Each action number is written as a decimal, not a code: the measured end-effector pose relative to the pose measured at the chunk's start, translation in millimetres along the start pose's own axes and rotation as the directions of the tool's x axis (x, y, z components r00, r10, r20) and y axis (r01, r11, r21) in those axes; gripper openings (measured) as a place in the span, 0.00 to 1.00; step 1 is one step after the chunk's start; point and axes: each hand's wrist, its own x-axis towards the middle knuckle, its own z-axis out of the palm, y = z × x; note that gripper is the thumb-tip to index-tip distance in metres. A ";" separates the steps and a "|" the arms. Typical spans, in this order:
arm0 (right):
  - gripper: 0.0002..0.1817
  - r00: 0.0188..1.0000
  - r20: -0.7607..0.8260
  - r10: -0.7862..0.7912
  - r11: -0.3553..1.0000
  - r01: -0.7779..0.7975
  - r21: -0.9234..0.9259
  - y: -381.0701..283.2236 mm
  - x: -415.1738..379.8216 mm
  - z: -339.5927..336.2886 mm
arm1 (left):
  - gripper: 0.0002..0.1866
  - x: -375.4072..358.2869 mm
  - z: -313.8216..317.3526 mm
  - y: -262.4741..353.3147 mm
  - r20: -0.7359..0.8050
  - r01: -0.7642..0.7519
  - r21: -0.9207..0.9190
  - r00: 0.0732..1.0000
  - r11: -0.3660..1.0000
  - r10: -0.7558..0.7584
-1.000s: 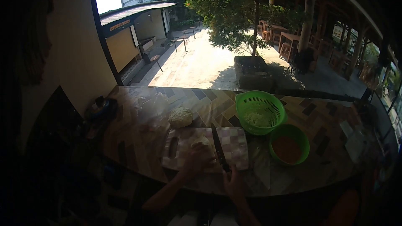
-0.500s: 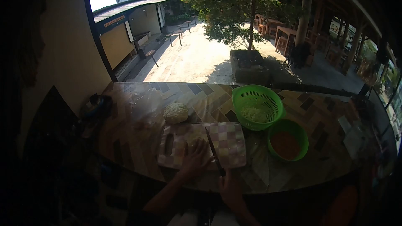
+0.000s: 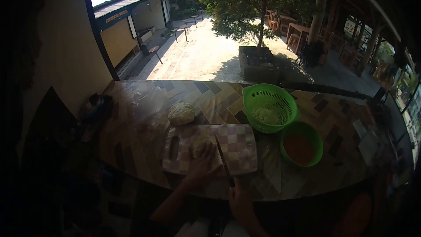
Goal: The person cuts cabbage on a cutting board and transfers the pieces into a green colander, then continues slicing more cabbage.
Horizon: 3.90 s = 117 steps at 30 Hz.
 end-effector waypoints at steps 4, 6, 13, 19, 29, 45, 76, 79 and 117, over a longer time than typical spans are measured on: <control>0.23 0.999 0.027 0.028 0.999 -0.027 -0.039 1.3 -0.5 0.8 | 0.43 1.0 0.5 -0.4 0.015 0.006 -0.001 1.000 1.000 -0.006; 0.23 0.999 0.032 0.037 0.996 -0.034 -0.077 -0.4 -1.7 0.8 | 0.44 0.2 -0.3 0.0 0.013 0.006 -0.034 1.000 0.999 -0.006; 0.24 0.995 0.053 0.082 0.967 -0.067 -0.246 -3.0 -4.2 5.3 | 0.44 -0.7 -3.4 2.4 -0.005 0.016 -0.011 1.000 1.000 -0.016; 0.22 0.994 0.062 0.093 0.934 -0.066 -0.351 -2.2 5.6 10.6 | 0.45 -0.4 -1.9 5.1 0.005 0.047 -0.006 0.999 0.999 -0.047; 0.22 0.990 0.081 0.117 0.988 -0.108 -0.115 -11.3 25.8 -11.9 | 0.45 0.4 -1.2 2.9 0.005 0.047 -0.025 0.999 0.999 -0.047; 0.23 0.994 0.092 0.064 0.974 -0.042 -0.222 -3.2 10.6 -3.5 | 0.45 0.6 -8.3 3.5 0.043 0.038 -0.041 0.998 0.998 -0.037; 0.20 0.922 0.319 0.218 0.951 -0.128 -0.281 -20.8 61.1 -6.2 | 0.44 1.9 -7.1 3.2 0.043 0.061 -0.031 0.997 0.998 -0.059; 0.19 0.914 0.348 0.210 0.956 -0.117 -0.270 -21.8 31.5 -23.1 | 0.44 2.0 -7.9 1.6 0.034 0.034 -0.058 0.999 0.998 -0.032; 0.24 0.996 -0.062 0.064 0.975 -0.049 0.218 44.7 15.6 0.0 | 0.08 83.0 -14.3 -31.7 -0.065 -0.430 -0.336 0.898 0.838 0.435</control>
